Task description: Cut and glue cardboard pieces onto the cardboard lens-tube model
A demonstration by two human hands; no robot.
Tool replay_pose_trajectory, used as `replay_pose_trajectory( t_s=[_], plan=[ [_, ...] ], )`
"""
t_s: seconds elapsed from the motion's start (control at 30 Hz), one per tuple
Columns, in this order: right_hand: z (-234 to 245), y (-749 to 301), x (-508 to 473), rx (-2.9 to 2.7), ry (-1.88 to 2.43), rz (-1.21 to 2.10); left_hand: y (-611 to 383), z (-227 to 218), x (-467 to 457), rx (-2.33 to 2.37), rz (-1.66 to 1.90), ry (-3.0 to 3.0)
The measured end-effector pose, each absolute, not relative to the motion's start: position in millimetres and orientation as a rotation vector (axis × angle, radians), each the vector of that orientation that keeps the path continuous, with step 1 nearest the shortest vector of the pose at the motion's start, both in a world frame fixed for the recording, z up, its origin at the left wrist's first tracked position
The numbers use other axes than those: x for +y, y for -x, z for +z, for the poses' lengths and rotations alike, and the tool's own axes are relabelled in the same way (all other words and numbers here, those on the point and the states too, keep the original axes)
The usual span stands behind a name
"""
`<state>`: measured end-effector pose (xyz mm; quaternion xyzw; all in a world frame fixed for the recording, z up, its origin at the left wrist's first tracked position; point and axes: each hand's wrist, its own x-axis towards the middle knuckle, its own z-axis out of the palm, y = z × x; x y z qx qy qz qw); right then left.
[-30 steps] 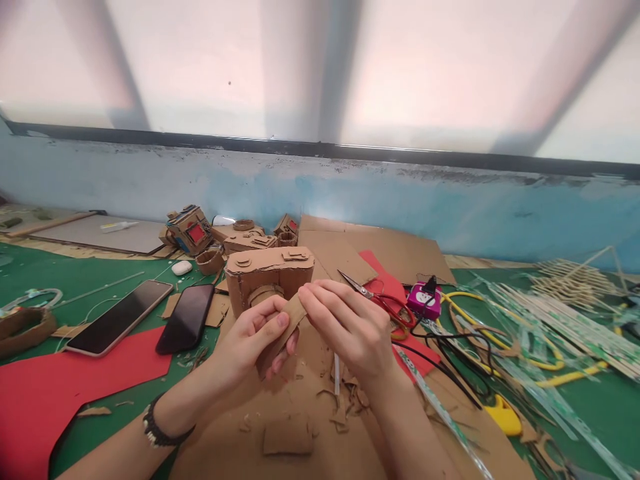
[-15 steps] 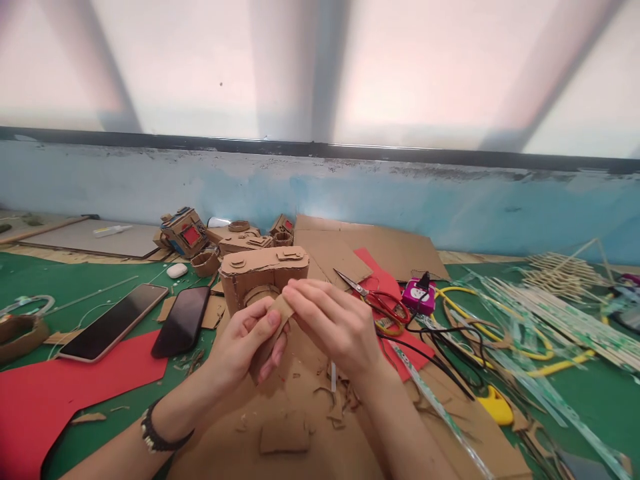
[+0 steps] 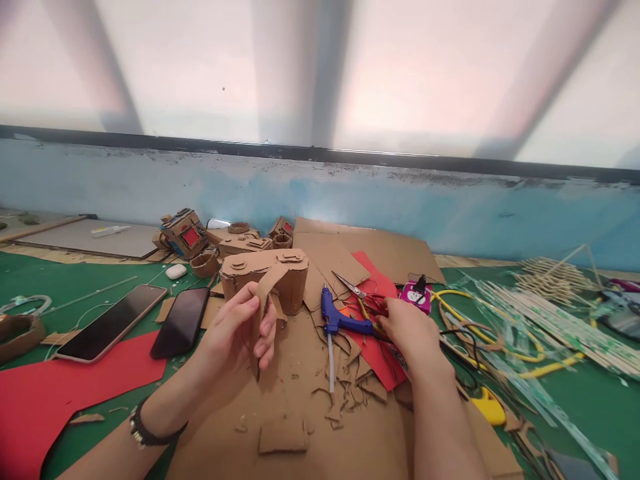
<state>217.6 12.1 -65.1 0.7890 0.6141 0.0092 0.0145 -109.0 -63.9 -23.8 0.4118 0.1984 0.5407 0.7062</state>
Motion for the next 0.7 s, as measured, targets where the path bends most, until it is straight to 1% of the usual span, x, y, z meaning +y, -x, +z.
replay_pose_trajectory(
  t_s=[0.1,0.23,0.43,0.57,0.63,0.7],
  plan=[
    [-65.9,-216.3,16.4,1.924,-2.415,-0.004,111.9,-22.2,-64.5,0.426,1.163,-0.952],
    [-60.6,-216.7,12.1,1.934,-2.469,0.074,118.9,-19.7,-62.7,0.405,1.159,-1.035],
    [-38.6,-226.1,-5.8,2.030,-2.825,0.356,133.2,-1.8,-51.0,0.551,1.367,-1.266],
    [-19.4,-225.6,-4.6,2.375,-3.025,0.408,139.1,21.9,-40.5,0.737,1.366,-1.369],
    [-17.6,-217.3,-0.1,2.690,-2.991,0.299,139.6,33.3,-32.4,0.787,1.299,-1.411],
    [-23.2,-205.2,4.1,3.034,-2.850,0.106,138.9,41.1,-22.8,0.800,1.282,-1.460]
  ],
)
